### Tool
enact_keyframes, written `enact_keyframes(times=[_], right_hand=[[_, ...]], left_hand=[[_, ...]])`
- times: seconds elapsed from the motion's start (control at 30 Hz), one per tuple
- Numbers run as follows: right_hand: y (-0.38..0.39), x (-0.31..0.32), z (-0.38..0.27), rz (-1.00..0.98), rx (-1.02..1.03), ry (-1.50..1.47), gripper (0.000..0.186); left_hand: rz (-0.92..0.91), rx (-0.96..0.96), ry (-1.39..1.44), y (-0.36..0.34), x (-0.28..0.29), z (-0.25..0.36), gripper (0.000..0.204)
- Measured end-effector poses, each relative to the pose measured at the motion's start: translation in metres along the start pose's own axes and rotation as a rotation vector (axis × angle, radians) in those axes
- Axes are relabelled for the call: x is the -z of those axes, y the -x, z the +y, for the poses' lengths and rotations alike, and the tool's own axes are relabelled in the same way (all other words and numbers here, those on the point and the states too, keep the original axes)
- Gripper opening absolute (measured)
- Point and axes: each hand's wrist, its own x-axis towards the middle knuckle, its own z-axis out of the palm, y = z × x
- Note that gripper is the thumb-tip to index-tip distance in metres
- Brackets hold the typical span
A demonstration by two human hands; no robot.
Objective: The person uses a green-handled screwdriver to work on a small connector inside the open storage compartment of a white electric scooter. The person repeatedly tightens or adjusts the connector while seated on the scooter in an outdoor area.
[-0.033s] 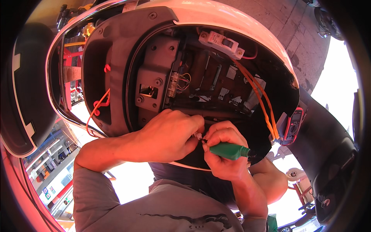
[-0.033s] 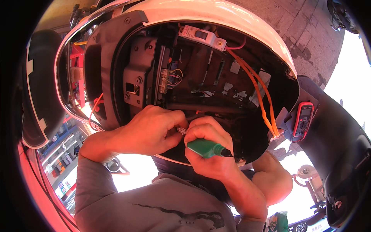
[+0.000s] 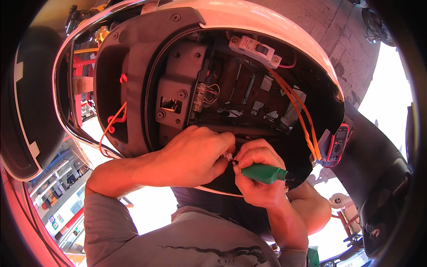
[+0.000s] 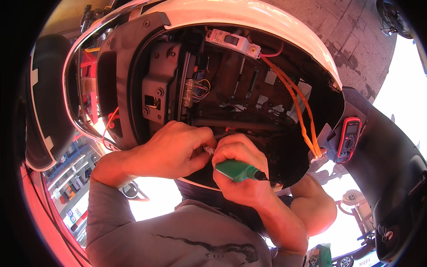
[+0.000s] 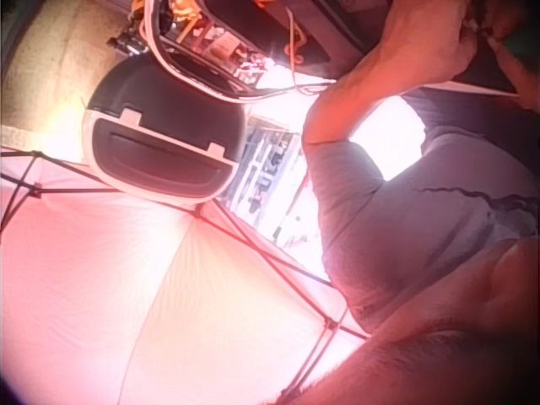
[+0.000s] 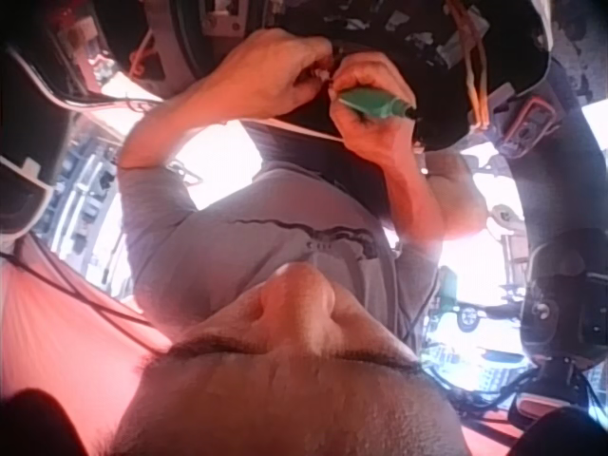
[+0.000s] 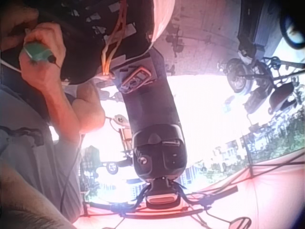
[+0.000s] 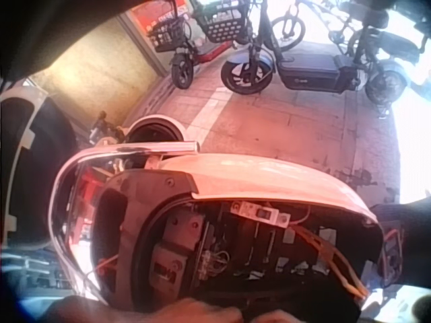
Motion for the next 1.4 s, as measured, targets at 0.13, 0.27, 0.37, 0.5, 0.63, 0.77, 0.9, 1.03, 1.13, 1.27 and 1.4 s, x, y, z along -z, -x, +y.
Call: enact_keyframes(times=[0.13, 0.27, 0.37, 0.5, 0.63, 0.77, 0.9, 1.03, 1.13, 1.27, 1.4], right_hand=[[-0.0015, 0.0023, 0.0024, -0.036, 0.044, 0.022, 0.025], [-0.0005, 0.0009, 0.0003, -0.018, -0.015, -0.022, 0.027], [0.0, -0.0002, 0.0009, -0.008, -0.021, -0.033, 0.028], [0.0002, -0.001, 0.0003, -0.002, -0.014, -0.016, 0.028], [-0.0002, -0.001, 0.0004, -0.003, 0.015, 0.004, 0.029], [-0.0009, -0.0004, 0.0006, -0.028, 0.064, 0.048, 0.024], [-0.0018, -0.0007, 0.0001, -0.023, 0.087, 0.052, 0.025], [-0.0019, -0.001, -0.001, -0.02, 0.08, 0.043, 0.025], [-0.0009, -0.0018, -0.0009, -0.014, 0.061, 0.034, 0.025], [-0.0015, -0.0029, -0.0021, -0.012, 0.058, 0.048, 0.026], [-0.002, -0.003, -0.0036, -0.016, 0.057, 0.063, 0.026]], left_hand=[[0.0, -0.007, -0.007, 0.0, 0.0006, 0.0005, 0.014], [-0.011, 0.004, -0.01, -0.0005, 0.0017, 0.002, 0.014], [-0.027, 0.024, -0.014, -0.001, 0.0026, 0.003, 0.013], [-0.018, 0.014, -0.006, -0.0006, 0.002, 0.0021, 0.013], [-0.015, 0.003, -0.009, -0.0009, 0.002, 0.0024, 0.013], [-0.011, -0.005, -0.013, -0.0001, 0.0024, 0.0019, 0.013], [-0.017, 0.008, -0.013, -0.0004, 0.0023, 0.0019, 0.012], [-0.006, 0.003, -0.005, 0.0, 0.0021, 0.0017, 0.012], [0.007, -0.012, -0.001, 0.0005, 0.0011, 0.0005, 0.012], [0.013, -0.023, -0.011, 0.0009, 0.0015, 0.0011, 0.013], [0.01, -0.053, -0.031, 0.0011, 0.0011, 0.0001, 0.013]])
